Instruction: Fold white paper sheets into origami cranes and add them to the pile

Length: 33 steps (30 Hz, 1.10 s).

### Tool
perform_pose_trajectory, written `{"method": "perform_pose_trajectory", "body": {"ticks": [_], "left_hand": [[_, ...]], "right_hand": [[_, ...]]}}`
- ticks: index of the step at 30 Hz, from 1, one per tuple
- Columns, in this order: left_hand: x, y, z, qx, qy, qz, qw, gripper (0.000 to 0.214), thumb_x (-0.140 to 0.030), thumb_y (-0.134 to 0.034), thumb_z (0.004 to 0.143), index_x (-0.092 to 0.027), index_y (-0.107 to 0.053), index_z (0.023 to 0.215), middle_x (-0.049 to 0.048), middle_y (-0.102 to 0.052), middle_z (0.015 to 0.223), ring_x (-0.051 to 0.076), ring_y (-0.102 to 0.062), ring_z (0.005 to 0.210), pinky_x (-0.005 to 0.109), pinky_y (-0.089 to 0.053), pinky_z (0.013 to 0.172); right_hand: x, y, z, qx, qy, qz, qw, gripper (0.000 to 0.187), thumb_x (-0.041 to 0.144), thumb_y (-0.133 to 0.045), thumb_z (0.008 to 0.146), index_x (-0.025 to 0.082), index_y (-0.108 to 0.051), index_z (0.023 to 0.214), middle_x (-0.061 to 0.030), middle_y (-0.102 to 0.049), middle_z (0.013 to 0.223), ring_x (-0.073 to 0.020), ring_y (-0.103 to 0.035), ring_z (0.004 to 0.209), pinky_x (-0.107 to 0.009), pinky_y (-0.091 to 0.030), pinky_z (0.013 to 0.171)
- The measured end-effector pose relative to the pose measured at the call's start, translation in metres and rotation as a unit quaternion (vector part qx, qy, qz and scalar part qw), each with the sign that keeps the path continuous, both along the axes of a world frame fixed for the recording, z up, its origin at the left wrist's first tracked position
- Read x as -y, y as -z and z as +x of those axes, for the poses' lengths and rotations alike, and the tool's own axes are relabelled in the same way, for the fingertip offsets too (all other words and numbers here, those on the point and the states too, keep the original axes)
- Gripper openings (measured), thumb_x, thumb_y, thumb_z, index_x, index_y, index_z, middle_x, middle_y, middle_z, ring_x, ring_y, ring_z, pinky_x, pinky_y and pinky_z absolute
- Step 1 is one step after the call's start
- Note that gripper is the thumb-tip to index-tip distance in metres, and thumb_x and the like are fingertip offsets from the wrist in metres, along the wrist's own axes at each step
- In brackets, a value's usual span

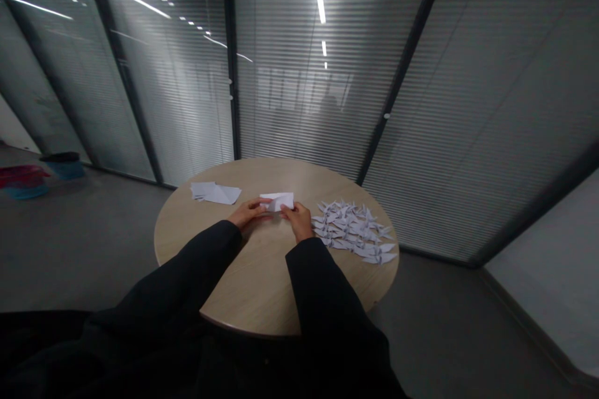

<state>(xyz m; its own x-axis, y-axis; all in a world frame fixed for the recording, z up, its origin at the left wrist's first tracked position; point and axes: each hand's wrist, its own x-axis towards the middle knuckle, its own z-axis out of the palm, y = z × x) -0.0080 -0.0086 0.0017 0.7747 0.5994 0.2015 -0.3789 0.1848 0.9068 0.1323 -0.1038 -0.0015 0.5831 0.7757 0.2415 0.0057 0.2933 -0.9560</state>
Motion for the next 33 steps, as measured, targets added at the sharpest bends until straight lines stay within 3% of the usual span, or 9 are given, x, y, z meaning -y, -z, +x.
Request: {"method": "perform_pose_trajectory", "body": {"ticks": [5, 8, 13, 17, 24, 27, 30, 33], "left_hand": [[-0.0038, 0.0072, 0.0045, 0.000, 0.005, 0.045, 0.999, 0.055, -0.033, -0.083, 0.049, -0.011, -0.065, 0.097, 0.0086, -0.065, 0.095, 0.020, -0.061, 0.088, 0.045, -0.045, 0.089], [-0.0039, 0.0072, 0.0053, -0.041, -0.001, 0.096, 0.995, 0.059, -0.025, -0.085, 0.043, -0.011, -0.064, 0.097, 0.0078, -0.067, 0.093, 0.022, -0.062, 0.090, 0.044, -0.042, 0.092], [-0.0008, 0.0026, 0.0040, -0.064, -0.038, 0.089, 0.993, 0.046, -0.035, -0.082, 0.049, -0.009, -0.066, 0.084, 0.0046, -0.066, 0.078, 0.019, -0.062, 0.077, 0.043, -0.046, 0.086], [-0.0006, 0.0021, 0.0043, -0.057, -0.057, 0.078, 0.994, 0.046, -0.037, -0.082, 0.050, -0.007, -0.067, 0.082, 0.0064, -0.067, 0.079, 0.018, -0.062, 0.075, 0.041, -0.047, 0.085], [-0.0073, 0.0073, 0.0057, -0.061, -0.102, 0.078, 0.990, 0.048, -0.041, -0.080, 0.052, -0.006, -0.068, 0.083, 0.0113, -0.069, 0.083, 0.021, -0.063, 0.076, 0.040, -0.049, 0.078], [-0.0089, 0.0070, 0.0043, -0.075, -0.103, 0.111, 0.986, 0.045, -0.040, -0.079, 0.053, -0.007, -0.068, 0.082, 0.0099, -0.068, 0.080, 0.020, -0.062, 0.073, 0.039, -0.049, 0.076], [-0.0084, 0.0054, 0.0041, -0.081, -0.088, 0.136, 0.983, 0.044, -0.039, -0.079, 0.054, -0.008, -0.067, 0.083, 0.0074, -0.067, 0.078, 0.018, -0.061, 0.070, 0.037, -0.050, 0.074], [-0.0076, 0.0053, 0.0059, -0.065, -0.098, 0.149, 0.982, 0.042, -0.038, -0.079, 0.053, -0.009, -0.063, 0.079, 0.0039, -0.063, 0.073, 0.016, -0.058, 0.066, 0.034, -0.051, 0.067]], "right_hand": [[0.0008, -0.0003, -0.0003, 0.009, 0.011, -0.002, 1.000, 0.036, 0.043, -0.074, 0.057, 0.015, -0.060, 0.074, -0.0013, -0.065, 0.069, -0.0152, -0.062, 0.062, -0.029, -0.052, 0.062], [0.0029, -0.0018, -0.0007, 0.026, 0.024, -0.004, 0.999, 0.036, 0.045, -0.073, 0.059, 0.015, -0.060, 0.074, -0.0003, -0.063, 0.063, -0.0145, -0.060, 0.057, -0.028, -0.051, 0.059], [0.0038, -0.0038, -0.0033, 0.071, 0.027, -0.017, 0.997, 0.037, 0.048, -0.071, 0.060, 0.015, -0.060, 0.073, 0.0000, -0.062, 0.061, -0.0135, -0.058, 0.052, -0.027, -0.048, 0.054], [0.0032, -0.0036, -0.0047, 0.094, 0.025, -0.032, 0.995, 0.038, 0.048, -0.071, 0.060, 0.015, -0.061, 0.074, -0.0004, -0.062, 0.061, -0.0141, -0.058, 0.052, -0.027, -0.048, 0.053], [0.0018, 0.0001, -0.0043, 0.094, 0.006, -0.022, 0.995, 0.039, 0.045, -0.070, 0.061, 0.015, -0.060, 0.085, -0.0050, -0.066, 0.079, -0.0181, -0.062, 0.070, -0.028, -0.050, 0.059], [0.0020, 0.0000, -0.0047, 0.047, 0.011, 0.013, 0.999, 0.054, 0.038, -0.075, 0.056, 0.019, -0.053, 0.102, -0.0048, -0.065, 0.090, -0.0198, -0.062, 0.080, -0.031, -0.051, 0.063], [0.0038, -0.0019, -0.0059, 0.020, 0.003, 0.020, 1.000, 0.073, 0.033, -0.076, 0.054, 0.023, -0.042, 0.118, -0.0021, -0.064, 0.086, -0.0187, -0.063, 0.075, -0.032, -0.051, 0.065], [0.0059, -0.0036, -0.0074, 0.047, -0.003, 0.009, 0.999, 0.068, 0.032, -0.075, 0.057, 0.022, -0.046, 0.117, 0.0012, -0.062, 0.074, -0.0170, -0.061, 0.066, -0.029, -0.048, 0.060]]}}
